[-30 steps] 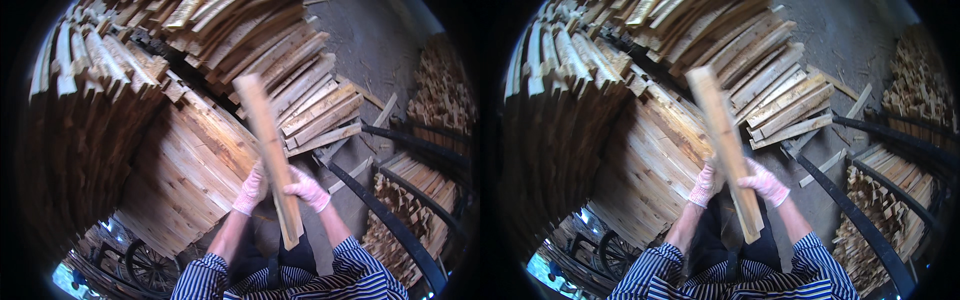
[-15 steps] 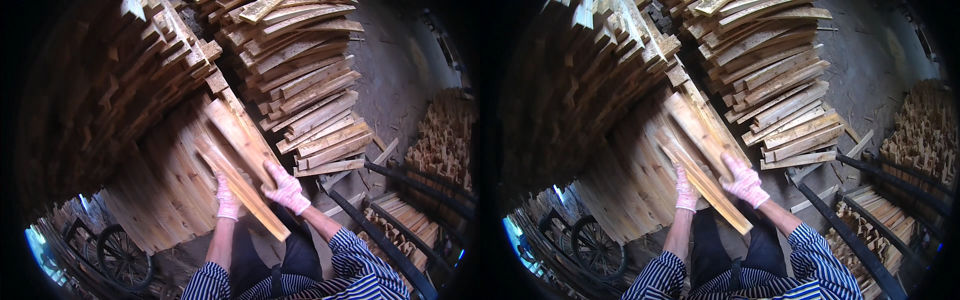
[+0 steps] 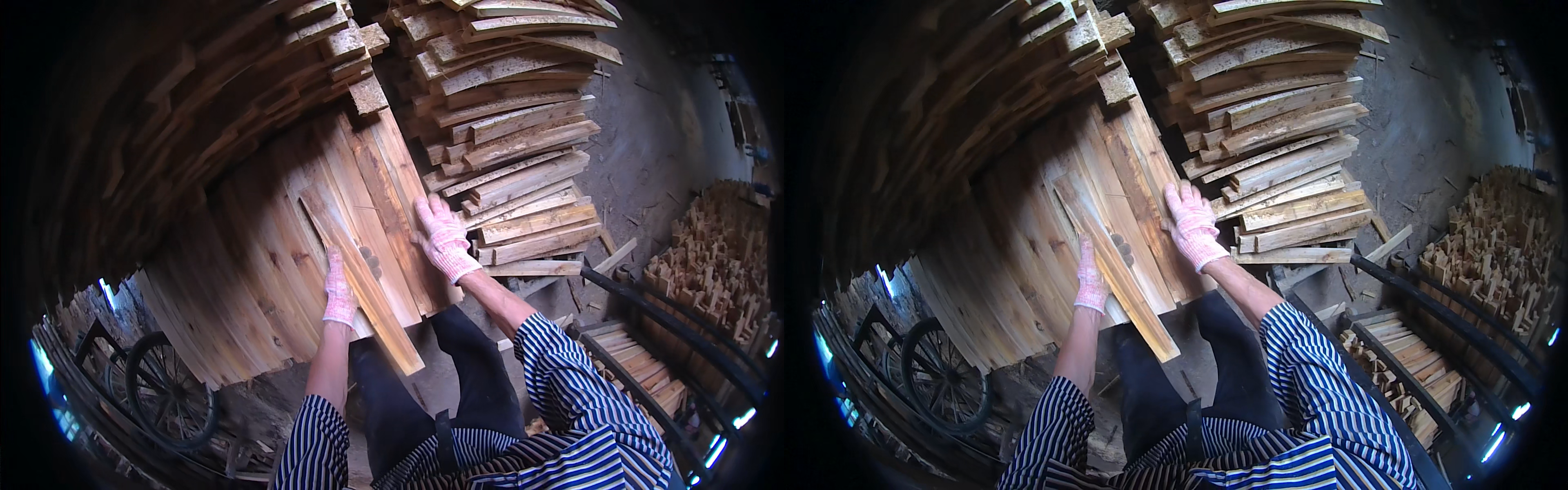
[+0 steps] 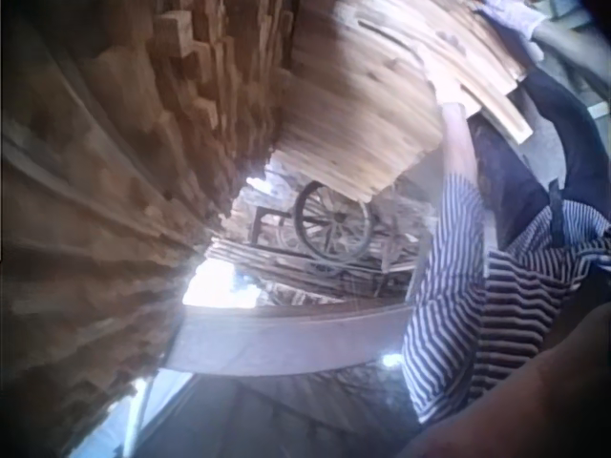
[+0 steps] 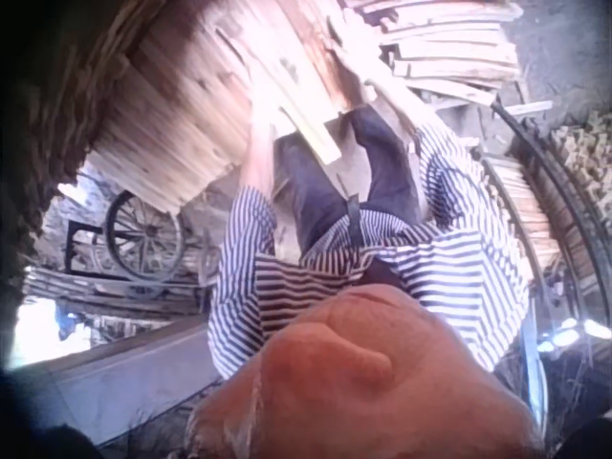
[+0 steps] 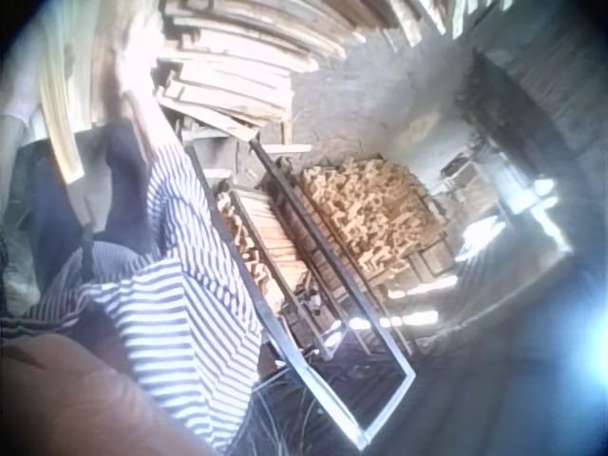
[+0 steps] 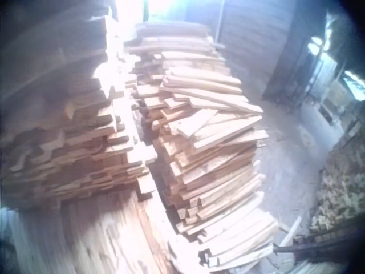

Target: The person repeatedly picks up bundles of wooden planks from a large pile and stacks them onto a metal rack. The person wears pink gloves and handles the wood by hand, moving pieces from the floor to the rack in a repetitive cycle.

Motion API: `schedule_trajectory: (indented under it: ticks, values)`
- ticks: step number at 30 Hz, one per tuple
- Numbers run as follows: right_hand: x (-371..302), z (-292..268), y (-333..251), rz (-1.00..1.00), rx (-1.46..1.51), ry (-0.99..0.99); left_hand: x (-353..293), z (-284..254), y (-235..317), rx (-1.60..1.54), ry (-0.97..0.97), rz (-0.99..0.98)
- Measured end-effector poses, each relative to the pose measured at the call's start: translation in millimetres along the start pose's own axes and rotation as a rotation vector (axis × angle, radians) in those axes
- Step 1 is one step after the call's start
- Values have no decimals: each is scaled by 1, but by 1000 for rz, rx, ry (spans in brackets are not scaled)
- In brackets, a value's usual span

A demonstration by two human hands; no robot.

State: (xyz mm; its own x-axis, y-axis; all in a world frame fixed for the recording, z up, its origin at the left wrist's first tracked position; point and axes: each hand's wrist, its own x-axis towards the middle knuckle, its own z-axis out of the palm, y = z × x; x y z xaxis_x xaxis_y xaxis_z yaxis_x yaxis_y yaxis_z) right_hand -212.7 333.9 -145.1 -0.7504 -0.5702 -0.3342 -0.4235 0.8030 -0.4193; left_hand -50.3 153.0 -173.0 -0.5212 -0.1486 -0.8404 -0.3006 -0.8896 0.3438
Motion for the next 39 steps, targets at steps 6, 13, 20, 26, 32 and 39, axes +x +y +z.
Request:
schedule_trajectory:
  ticks: [6, 13, 20, 26, 32, 39]
  values:
    - [-54, -2, -43, -83, 215, 52, 2, -3, 15, 77, -13, -38]
    - [-134, 35, -81, 326, 684, -474, -59, 48, -18, 630, -61, 299]
    - [-274, 118, -81, 784, 1674, -195, -236, 14, -83, 1378, -427, 660]
    - [-219, 173, -84, 882, 1816, -408, -305, -161, -84, 892, -320, 123]
    - [-246, 173, -136, 807, 1704, -320, -340, -257, -80, 867, -76, 197]
    - [-326, 268, -257, 787, 1800, -681, -403, -296, -45, 634, 47, 176]
